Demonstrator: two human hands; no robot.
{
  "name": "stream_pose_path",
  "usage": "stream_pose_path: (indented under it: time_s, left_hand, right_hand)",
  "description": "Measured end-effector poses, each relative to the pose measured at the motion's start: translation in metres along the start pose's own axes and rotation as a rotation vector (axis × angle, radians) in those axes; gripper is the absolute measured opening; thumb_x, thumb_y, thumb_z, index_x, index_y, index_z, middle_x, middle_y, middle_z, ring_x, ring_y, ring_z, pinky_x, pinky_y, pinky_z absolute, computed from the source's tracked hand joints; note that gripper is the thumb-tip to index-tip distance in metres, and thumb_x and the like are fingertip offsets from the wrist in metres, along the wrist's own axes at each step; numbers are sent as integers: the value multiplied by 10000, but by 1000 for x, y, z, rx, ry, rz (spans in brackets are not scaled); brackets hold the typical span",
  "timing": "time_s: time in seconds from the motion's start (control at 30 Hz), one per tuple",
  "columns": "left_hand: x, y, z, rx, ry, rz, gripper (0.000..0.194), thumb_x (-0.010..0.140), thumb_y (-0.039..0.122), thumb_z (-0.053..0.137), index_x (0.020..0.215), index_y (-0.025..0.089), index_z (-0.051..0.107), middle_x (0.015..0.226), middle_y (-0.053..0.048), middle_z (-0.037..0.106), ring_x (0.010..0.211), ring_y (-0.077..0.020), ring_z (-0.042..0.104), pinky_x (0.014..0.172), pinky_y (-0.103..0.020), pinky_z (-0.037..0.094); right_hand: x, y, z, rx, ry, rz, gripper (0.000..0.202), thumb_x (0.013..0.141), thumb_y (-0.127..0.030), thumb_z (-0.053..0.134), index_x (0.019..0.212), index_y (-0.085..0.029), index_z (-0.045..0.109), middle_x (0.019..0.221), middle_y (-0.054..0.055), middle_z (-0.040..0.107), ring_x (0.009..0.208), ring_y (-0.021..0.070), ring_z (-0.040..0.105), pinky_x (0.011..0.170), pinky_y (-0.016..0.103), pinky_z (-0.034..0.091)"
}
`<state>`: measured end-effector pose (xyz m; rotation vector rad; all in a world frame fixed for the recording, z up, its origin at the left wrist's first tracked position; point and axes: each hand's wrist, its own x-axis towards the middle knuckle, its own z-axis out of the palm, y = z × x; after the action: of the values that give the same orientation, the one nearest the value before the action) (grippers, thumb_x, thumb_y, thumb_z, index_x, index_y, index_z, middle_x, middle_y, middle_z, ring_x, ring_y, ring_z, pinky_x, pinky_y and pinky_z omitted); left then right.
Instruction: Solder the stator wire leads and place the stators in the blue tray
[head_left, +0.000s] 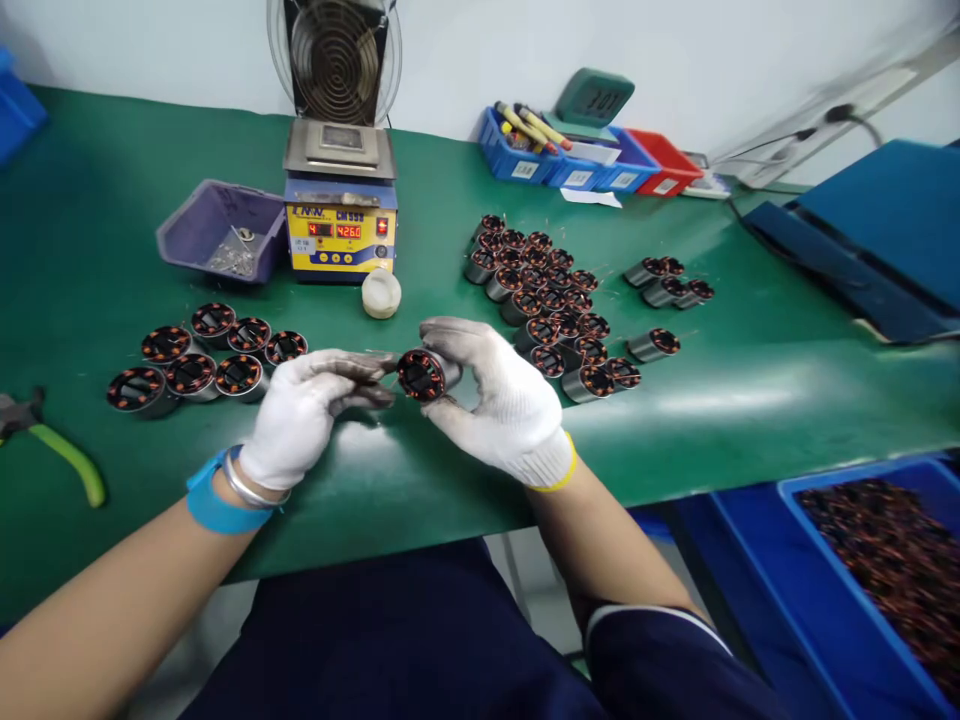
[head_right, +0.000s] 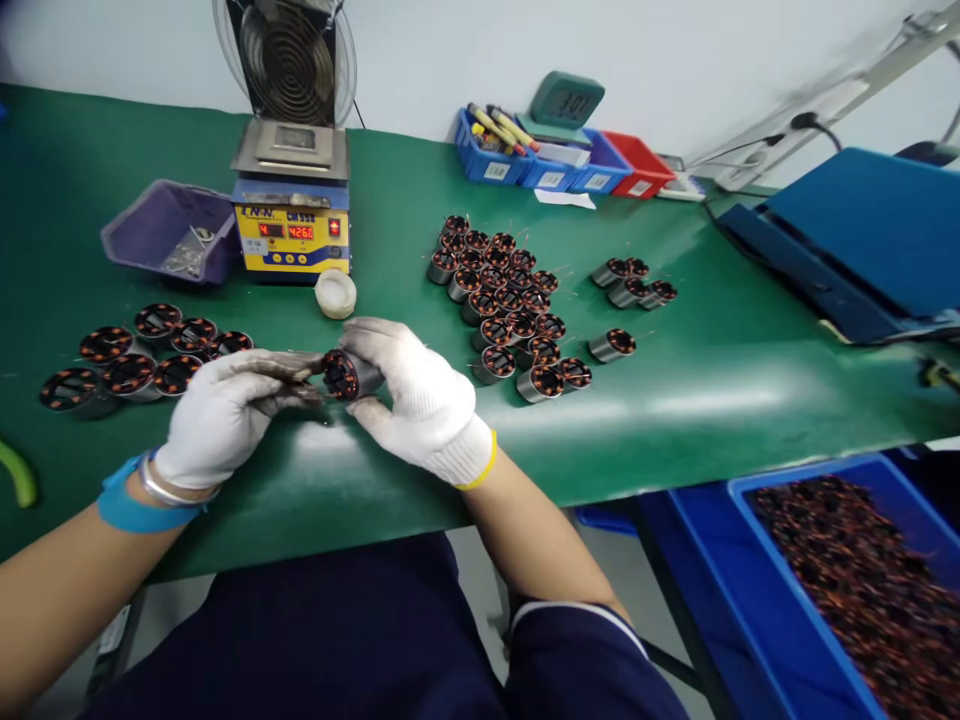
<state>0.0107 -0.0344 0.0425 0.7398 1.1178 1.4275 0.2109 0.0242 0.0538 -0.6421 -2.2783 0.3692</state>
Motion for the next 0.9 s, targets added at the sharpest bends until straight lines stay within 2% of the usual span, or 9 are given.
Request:
stream_pose_path:
  time_s: [0.07,0.17,0.3,0.43,0.57,0.63,0.73,0.8,0.9]
  left_hand:
    - [1,1,-1,61,53,123,85,690,188,692,738,160,755,890,-88,773,673,-207,709,606,-300,589]
    - [2,1,0,259,73,298,252,745,279,709,979,194,749,1038,-69,754,749,-192,687,631,-276,553]
    - [-3,3,3,606,-81,257,104,782,253,705,705,191,674,649,7,617,597,-127,529,579,-230,442]
    - [-13,5,0,473,-139,250,195,836,252,659,649,207,623,573,23,541,505,-115,458,482,-239,376]
    - [-15,0,-4,238,13,423,291,902,365,633,650,224,600,569,17,525,477,-124,441,434,-259,326]
    - [-14,-4,0,280,34,360,294,865,442,676,675,223,626,598,9,547,491,-127,454,427,-258,327]
    - [-16,-8,10,472,30,262,204,776,332,773,679,217,636,613,21,563,545,-120,482,493,-240,393]
    - [-18,-9,15,429,113,338,180,779,279,775,702,226,622,620,36,568,551,-114,491,517,-235,416]
    - [-18,-9,16,189,250,504,178,851,359,733,772,253,614,669,41,596,553,-126,524,506,-255,441]
  right_hand:
    - [0,1,-3,-31,8,-2,485,811,-178,642,1289,-190,558,1315,136,663,1249,263,635,1039,430,552]
    - [-1,0,-2,-61,-32,-26,466,821,-155,607,1283,-198,565,1346,133,651,1258,253,633,1035,412,559]
    - [-2,-3,0,-90,-57,-64,433,842,-125,564,1269,-191,593,1349,127,652,1261,233,629,1033,376,564]
    - [-1,-6,-4,-102,-59,-4,360,858,-208,600,1215,-195,645,1324,124,667,1229,250,640,1025,386,567]
    - [-2,-9,-7,-142,-12,30,341,853,-238,620,1189,-207,673,1296,106,683,1203,257,647,1036,388,558]
    - [-3,-9,-5,-145,15,27,354,846,-225,620,1195,-205,673,1289,107,683,1199,258,646,1033,385,559]
    - [-5,-9,-2,-134,5,17,359,845,-257,627,1198,-206,671,1276,114,681,1186,270,646,1008,413,571]
    - [-6,-10,0,-127,2,40,358,833,-286,651,1182,-214,673,1255,116,684,1173,279,648,991,429,577]
    - [-6,-11,1,-109,19,85,349,809,-279,685,1152,-217,681,1220,120,690,1164,286,647,988,429,574]
